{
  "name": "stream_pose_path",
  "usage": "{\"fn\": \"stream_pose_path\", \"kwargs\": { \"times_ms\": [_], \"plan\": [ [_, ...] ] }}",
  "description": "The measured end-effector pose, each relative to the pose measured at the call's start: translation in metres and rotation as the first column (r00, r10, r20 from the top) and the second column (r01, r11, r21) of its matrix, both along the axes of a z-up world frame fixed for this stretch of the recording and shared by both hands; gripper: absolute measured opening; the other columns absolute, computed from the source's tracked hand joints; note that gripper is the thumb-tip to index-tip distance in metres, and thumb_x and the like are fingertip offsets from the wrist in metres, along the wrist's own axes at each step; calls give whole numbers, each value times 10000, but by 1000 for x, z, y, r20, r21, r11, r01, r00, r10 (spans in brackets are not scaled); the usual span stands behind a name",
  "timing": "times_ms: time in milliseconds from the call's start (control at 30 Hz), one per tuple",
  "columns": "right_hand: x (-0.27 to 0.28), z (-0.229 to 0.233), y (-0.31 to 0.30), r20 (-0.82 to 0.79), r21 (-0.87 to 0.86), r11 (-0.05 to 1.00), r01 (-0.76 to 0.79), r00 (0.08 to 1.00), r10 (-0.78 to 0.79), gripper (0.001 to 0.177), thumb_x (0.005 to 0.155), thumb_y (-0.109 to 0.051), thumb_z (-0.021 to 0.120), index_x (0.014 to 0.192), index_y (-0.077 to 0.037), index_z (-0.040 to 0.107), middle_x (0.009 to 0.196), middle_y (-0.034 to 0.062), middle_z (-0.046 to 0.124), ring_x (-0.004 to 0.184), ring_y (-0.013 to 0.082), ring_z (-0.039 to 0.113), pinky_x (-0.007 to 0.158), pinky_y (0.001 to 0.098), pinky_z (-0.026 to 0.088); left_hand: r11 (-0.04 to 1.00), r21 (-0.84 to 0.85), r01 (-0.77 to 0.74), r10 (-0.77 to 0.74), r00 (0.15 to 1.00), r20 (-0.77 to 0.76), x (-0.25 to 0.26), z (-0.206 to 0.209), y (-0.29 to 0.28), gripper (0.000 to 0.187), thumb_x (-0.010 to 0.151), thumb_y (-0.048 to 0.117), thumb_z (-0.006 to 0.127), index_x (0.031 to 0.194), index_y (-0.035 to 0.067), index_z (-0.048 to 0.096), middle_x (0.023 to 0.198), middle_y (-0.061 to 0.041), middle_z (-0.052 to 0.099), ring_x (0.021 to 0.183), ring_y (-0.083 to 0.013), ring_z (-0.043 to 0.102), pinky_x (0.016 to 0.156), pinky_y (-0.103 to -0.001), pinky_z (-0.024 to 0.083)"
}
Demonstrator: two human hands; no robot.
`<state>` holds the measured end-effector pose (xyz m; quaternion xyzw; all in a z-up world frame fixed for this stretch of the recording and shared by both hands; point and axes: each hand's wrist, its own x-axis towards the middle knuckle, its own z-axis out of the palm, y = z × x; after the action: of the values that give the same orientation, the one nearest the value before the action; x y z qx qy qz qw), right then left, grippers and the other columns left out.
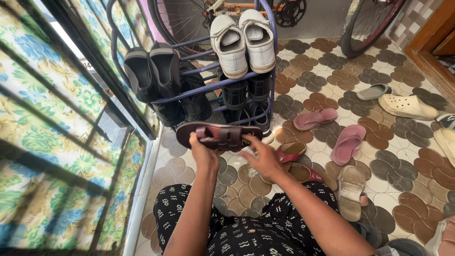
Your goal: The person sits on the floor and wipes various shoes and sandals using a white cloth. They handle a grey slip-on shoe, brown sandals, and pink slippers, wiping the soles and uppers before placing them back on a blue shoe rack or the floor.
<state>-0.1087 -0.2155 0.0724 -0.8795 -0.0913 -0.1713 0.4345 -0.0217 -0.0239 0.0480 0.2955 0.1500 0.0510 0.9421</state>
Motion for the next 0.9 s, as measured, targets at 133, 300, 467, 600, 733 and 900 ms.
{"fn": "stream_pose_path", "kwargs": {
  "times_ms": [133,300,467,600,733,900],
  "plan": [
    [24,-19,9,-206,485,872,-68,960,190,321,933,-258,741,1166,-43,693,922,101,734,804,178,673,702,317,540,855,455,251,-295,955,26,-24,61,-9,387,991,484,497,998,112,602,769,26,587,598,-125,508,535,-312,362],
    [30,-6,14,-155,886,463,3,945,289,216,969,-247,645,1059,-56,687,959,14,755,808,99,697,734,260,559,233,927,-295,-305,883,358,-14,119,15,257,982,307,670,1146,118,728,1060,-43,771,1005,-193,750,931,-306,569],
    [58,32,27,-144,909,416,37,963,227,234,1036,-251,674,869,-97,620,751,-13,614,625,79,561,567,263,452,-303,939,-161,288,924,251,38,140,86,802,850,282,790,1503,20,405,1582,-181,378,1460,-370,356,1209,-473,316],
    [91,69,50,-41,922,383,-64,965,260,215,1011,-241,651,845,-110,616,762,-25,607,658,65,566,595,252,452,-464,856,-226,110,945,309,53,96,104,1109,778,221,797,1605,-33,103,1661,-218,176,1473,-412,294,1193,-551,253],
    [137,97,80,71,884,440,-156,976,203,276,1032,-218,664,812,-116,533,754,-29,541,666,67,515,583,283,434,-519,829,-206,49,962,270,47,77,118,1176,765,217,810,1611,29,17,1684,-160,121,1510,-395,279,1177,-570,241],
    [214,128,107,-130,790,608,77,991,43,243,978,-217,651,824,-33,617,739,18,582,659,117,512,601,328,448,-519,833,-192,-8,975,220,45,81,128,1187,759,216,802,1613,12,3,1701,-164,97,1399,-396,416,1168,-546,290]
  ]
}}
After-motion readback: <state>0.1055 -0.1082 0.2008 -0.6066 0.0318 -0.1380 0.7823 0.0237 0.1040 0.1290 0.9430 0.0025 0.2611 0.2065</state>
